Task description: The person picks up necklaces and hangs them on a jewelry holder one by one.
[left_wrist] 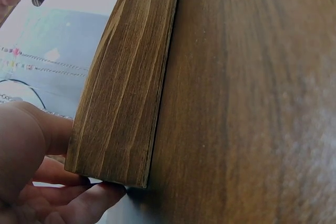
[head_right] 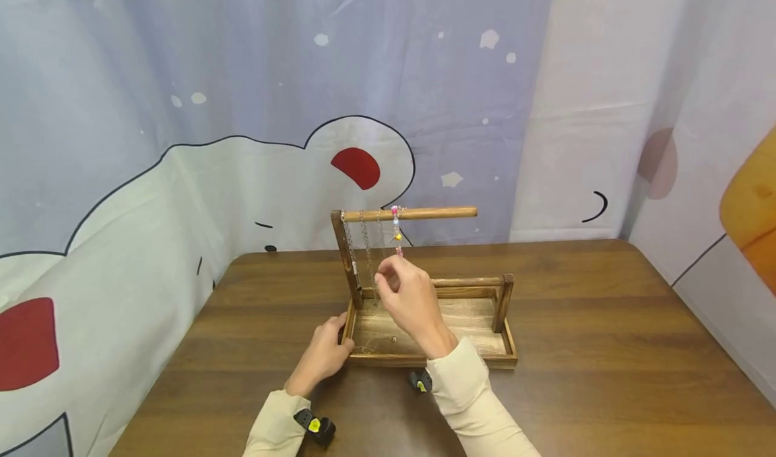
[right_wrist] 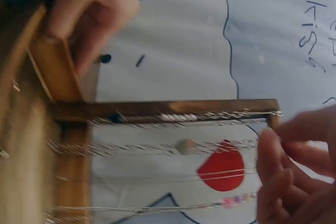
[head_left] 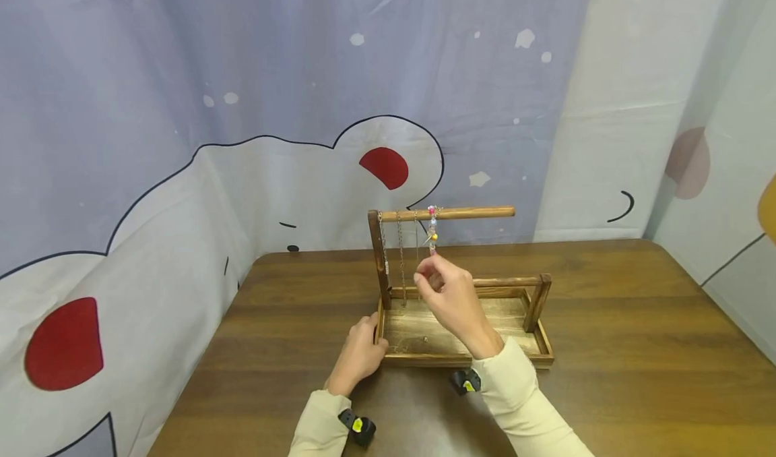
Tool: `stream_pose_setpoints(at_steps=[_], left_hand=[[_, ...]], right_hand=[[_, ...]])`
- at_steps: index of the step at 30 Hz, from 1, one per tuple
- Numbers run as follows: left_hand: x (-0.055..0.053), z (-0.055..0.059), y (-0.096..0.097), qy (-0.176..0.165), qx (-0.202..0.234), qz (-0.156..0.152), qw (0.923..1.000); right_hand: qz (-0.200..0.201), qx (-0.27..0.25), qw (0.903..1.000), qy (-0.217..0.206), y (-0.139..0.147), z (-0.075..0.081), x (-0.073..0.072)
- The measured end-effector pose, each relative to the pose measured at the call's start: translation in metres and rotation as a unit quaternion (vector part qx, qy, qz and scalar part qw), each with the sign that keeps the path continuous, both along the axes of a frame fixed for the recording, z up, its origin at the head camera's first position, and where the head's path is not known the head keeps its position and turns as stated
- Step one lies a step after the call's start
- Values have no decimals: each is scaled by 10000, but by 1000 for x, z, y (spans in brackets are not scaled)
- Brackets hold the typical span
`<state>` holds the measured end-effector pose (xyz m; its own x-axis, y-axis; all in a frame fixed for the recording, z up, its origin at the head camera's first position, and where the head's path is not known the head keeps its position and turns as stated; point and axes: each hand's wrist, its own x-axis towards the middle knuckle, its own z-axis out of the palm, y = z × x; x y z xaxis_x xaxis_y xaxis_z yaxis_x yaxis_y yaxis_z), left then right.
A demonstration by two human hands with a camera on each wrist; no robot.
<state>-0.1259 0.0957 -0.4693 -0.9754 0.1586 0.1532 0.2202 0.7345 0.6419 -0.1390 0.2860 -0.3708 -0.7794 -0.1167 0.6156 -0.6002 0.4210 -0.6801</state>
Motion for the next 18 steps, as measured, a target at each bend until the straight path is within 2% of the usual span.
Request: stream_pose_setpoints(at_steps=[3,8,14,18], left_hand=[[-1,0,0,25,-24,-8,10000],[0,0,0,89,-97,62,9999],[2,-1,1,-153,-72,9,9999],[2,-1,2,-66,-69,79,9999]], right_hand=[[362,262,9984,-340,-1,-16,6],[679,894,9896,-902,-2,-43,10],[916,1794,9726,-1160,-1,-75,6],[1400,2101,9565,-1462,-1,-93,0]])
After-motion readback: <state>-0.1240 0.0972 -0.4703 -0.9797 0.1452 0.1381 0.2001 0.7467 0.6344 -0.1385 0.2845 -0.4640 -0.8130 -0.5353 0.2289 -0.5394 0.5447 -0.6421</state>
